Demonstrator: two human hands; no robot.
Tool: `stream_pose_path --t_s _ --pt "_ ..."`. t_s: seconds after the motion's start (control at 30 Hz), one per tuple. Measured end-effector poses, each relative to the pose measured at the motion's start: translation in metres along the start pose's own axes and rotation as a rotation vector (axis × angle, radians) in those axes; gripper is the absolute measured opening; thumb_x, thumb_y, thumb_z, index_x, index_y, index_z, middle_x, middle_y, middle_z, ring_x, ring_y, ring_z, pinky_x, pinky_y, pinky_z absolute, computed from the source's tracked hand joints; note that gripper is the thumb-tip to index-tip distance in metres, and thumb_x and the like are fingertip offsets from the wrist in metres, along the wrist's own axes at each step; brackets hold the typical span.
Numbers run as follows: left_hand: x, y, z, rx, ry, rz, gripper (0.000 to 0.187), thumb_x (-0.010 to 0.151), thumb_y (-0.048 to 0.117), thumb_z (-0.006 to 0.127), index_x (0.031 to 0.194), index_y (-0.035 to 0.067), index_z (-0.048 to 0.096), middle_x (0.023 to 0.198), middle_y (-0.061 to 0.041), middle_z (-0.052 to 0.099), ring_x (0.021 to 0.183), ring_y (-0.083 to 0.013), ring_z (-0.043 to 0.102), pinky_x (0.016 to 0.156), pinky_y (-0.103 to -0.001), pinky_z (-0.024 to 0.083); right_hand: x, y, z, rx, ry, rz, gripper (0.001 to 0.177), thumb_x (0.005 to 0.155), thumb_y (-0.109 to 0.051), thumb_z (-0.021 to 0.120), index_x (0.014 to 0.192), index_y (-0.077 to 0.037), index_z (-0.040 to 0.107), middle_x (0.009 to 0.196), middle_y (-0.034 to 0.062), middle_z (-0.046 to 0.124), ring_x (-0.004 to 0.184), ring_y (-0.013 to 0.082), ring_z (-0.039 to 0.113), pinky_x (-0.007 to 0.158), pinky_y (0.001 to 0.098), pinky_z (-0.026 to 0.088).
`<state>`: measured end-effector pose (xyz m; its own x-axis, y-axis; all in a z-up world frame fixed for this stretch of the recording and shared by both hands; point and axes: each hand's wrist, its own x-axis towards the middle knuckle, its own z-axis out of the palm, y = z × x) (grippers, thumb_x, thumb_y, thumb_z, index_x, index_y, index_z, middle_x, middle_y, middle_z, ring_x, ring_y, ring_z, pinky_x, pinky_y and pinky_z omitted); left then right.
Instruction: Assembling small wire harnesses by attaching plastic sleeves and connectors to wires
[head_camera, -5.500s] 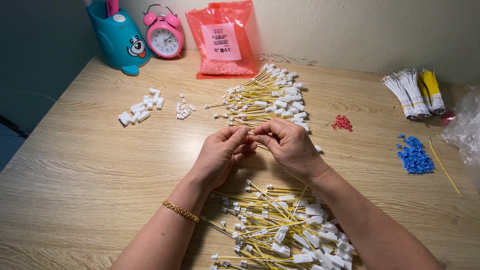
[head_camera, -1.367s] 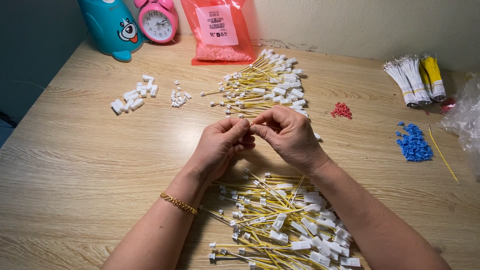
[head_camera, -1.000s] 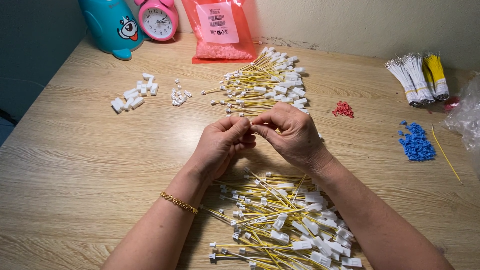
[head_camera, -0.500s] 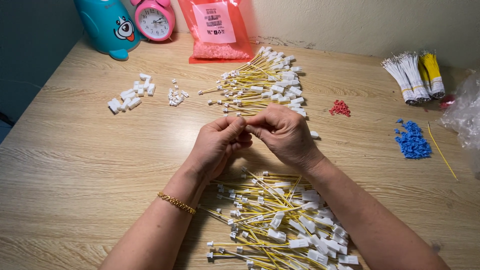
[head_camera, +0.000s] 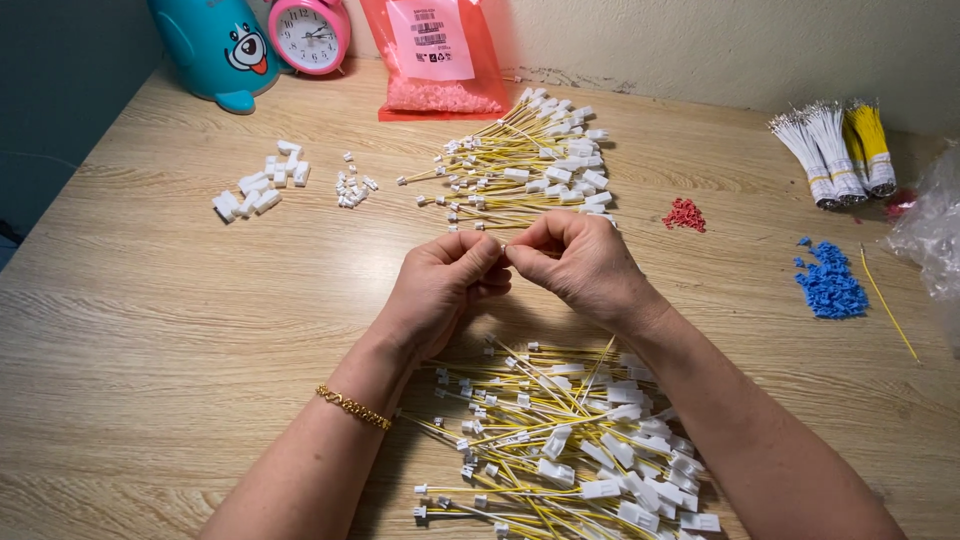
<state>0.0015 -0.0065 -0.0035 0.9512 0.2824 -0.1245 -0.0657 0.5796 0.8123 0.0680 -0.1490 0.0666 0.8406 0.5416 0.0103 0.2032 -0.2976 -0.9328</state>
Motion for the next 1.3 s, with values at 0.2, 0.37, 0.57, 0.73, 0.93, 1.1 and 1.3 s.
stream_pose_path --t_s 0.2,0.37,0.57,0.73,0.93,1.1,1.3 --pt "0.003 -0.002 0.003 0.075 0.042 0.061 0.018 0.087 0.017 0.074 0.089 0.000 0.069 0.080 -0.012 0.072 0.074 -0.0187 0.071 0.073 -0.036 0.062 -0.001 0.003 0.000 -0.019 -0.004 -0.036 0.011 0.077 -0.007 0.074 0.087 -0.004 0.074 0.059 0.0005 0.064 0.058 0.0018 0.051 0.053 0.0150 0.043" --pt "0.001 0.009 0.007 0.040 0.039 0.061 0.018 0.089 0.018 0.071 0.092 0.000 0.068 0.083 -0.013 0.072 0.072 -0.0194 0.071 0.071 -0.035 0.062 0.012 -0.013 -0.011 -0.142 -0.063 -0.219 0.009 0.084 -0.009 0.072 0.092 -0.005 0.075 0.070 0.0070 0.065 0.068 0.0095 0.054 0.061 0.0240 0.048" --pt "-0.008 0.019 0.009 0.056 0.027 0.024 0.028 0.093 0.020 0.061 0.118 0.008 0.062 0.091 -0.011 0.070 0.072 -0.0165 0.068 0.066 -0.025 0.057 0.048 -0.020 -0.037 -0.453 -0.063 -0.678 0.015 0.093 -0.007 0.065 0.107 -0.006 0.070 0.096 0.0106 0.064 0.091 0.0212 0.061 0.083 0.0326 0.047" --pt "-0.003 0.012 0.003 0.034 -0.009 0.013 0.027 0.091 0.012 0.061 0.117 0.005 0.059 0.091 -0.012 0.068 0.072 -0.0193 0.065 0.066 -0.026 0.054 -0.008 -0.049 -0.056 -0.560 -0.248 -0.499 0.010 0.088 -0.002 0.068 0.097 -0.005 0.067 0.091 0.0056 0.062 0.083 0.0149 0.058 0.073 0.0265 0.048" --pt "0.010 -0.007 -0.002 0.126 -0.065 0.166 0.026 0.092 0.008 0.064 0.117 0.002 0.062 0.088 -0.011 0.071 0.075 -0.0151 0.072 0.069 -0.027 0.062 -0.073 -0.022 -0.061 -0.547 -0.478 -0.112 0.002 0.081 -0.010 0.072 0.082 -0.010 0.074 0.069 0.0034 0.068 0.065 0.0138 0.063 0.065 0.0306 0.053" --pt "0.008 -0.004 -0.001 0.163 -0.092 0.204 0.024 0.091 0.007 0.064 0.114 0.001 0.063 0.086 -0.010 0.071 0.073 -0.0133 0.072 0.067 -0.025 0.063 -0.108 -0.023 -0.056 -0.742 -0.474 -0.133 0.015 0.080 -0.026 0.077 0.080 -0.014 0.068 0.076 0.0032 0.067 0.069 0.0192 0.066 0.064 0.0339 0.055" --pt "0.009 -0.005 -0.001 0.180 -0.091 0.188 0.023 0.091 0.007 0.064 0.113 0.001 0.063 0.085 -0.010 0.071 0.071 -0.0130 0.071 0.065 -0.024 0.062 -0.110 -0.006 -0.052 -0.836 -0.471 -0.260 0.018 0.084 -0.029 0.073 0.076 -0.014 0.066 0.077 0.0047 0.064 0.076 0.0275 0.067 0.070 0.0376 0.054"
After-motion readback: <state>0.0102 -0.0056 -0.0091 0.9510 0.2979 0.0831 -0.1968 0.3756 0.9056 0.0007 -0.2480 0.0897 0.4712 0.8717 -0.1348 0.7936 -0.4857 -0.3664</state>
